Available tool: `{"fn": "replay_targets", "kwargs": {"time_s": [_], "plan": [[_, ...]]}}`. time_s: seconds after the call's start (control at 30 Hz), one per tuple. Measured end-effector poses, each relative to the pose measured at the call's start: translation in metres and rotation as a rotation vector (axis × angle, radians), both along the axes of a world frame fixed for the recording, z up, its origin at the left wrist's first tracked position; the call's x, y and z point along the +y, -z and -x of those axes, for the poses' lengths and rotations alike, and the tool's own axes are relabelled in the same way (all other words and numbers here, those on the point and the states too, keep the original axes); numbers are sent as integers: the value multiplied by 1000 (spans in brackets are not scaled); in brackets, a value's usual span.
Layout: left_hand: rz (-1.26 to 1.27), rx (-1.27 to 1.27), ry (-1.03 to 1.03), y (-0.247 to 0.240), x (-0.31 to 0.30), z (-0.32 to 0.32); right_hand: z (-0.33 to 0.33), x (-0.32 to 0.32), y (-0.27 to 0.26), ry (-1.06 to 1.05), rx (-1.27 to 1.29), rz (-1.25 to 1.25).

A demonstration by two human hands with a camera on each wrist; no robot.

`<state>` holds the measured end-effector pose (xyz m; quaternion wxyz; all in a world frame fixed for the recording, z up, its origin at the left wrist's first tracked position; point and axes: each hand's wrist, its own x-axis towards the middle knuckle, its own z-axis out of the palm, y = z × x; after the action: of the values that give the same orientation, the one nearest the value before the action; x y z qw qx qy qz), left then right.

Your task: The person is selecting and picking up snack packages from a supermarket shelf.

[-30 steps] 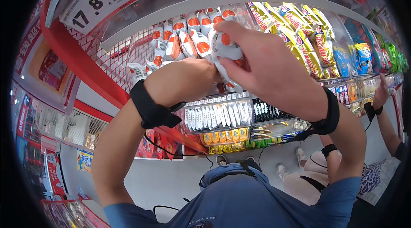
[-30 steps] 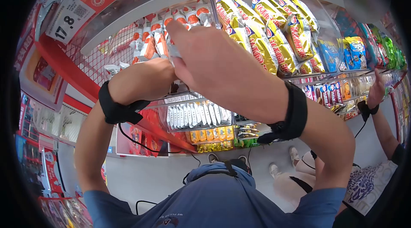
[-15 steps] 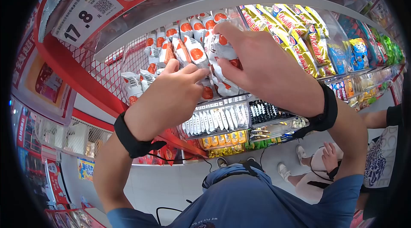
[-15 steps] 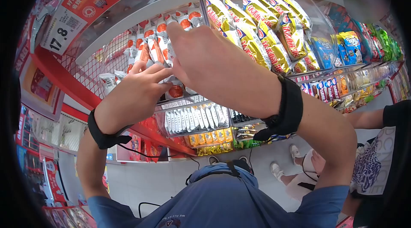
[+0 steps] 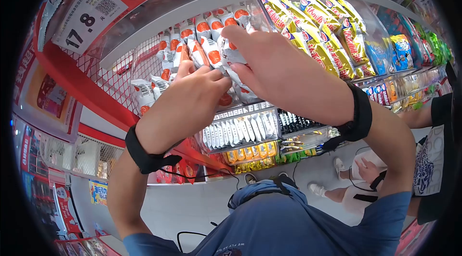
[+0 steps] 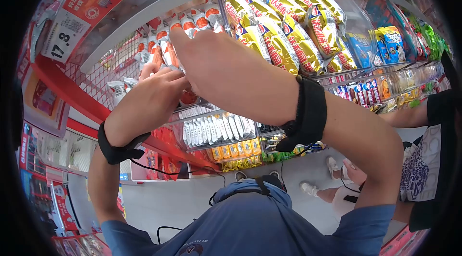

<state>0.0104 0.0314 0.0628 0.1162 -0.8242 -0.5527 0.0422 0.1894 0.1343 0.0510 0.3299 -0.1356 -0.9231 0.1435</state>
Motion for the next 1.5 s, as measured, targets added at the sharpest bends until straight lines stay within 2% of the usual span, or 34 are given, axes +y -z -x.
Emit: {"fn": "replay_targets", "kwargs": {"time_s": [0.13,0.17,0.4,0.5,0.63,0.77,0.87,0.97,1.2,1.5], "plan": [[-37,-82,95,2,14,3,-14,-11,-16,76,99,-36],[95,-24,-18,-3,16,2,-19,-12,-18,66,125,-29],[100,-13,-5,-3,19,5,-33,-10,-8,119,184,-48],[147,56,-48,-12,18,0,-37,-12,-7,105,180,10],[244,11,-170,-24,15,-3,-39,-12,-6,90,191,81],[295,8,-117,-18,15,7,-43,-11,-4,106,171,79],[169,29,-12,-2,22,14,-43,-11,-3,115,184,58],[193,-38,2,0,23,12,-43,-10,-4,108,191,53],[313,76,24,0,30,13,-43,-11,-6,105,181,78],[457,-158,-120,-16,37,7,-45,-11,-7,104,124,125]]}}
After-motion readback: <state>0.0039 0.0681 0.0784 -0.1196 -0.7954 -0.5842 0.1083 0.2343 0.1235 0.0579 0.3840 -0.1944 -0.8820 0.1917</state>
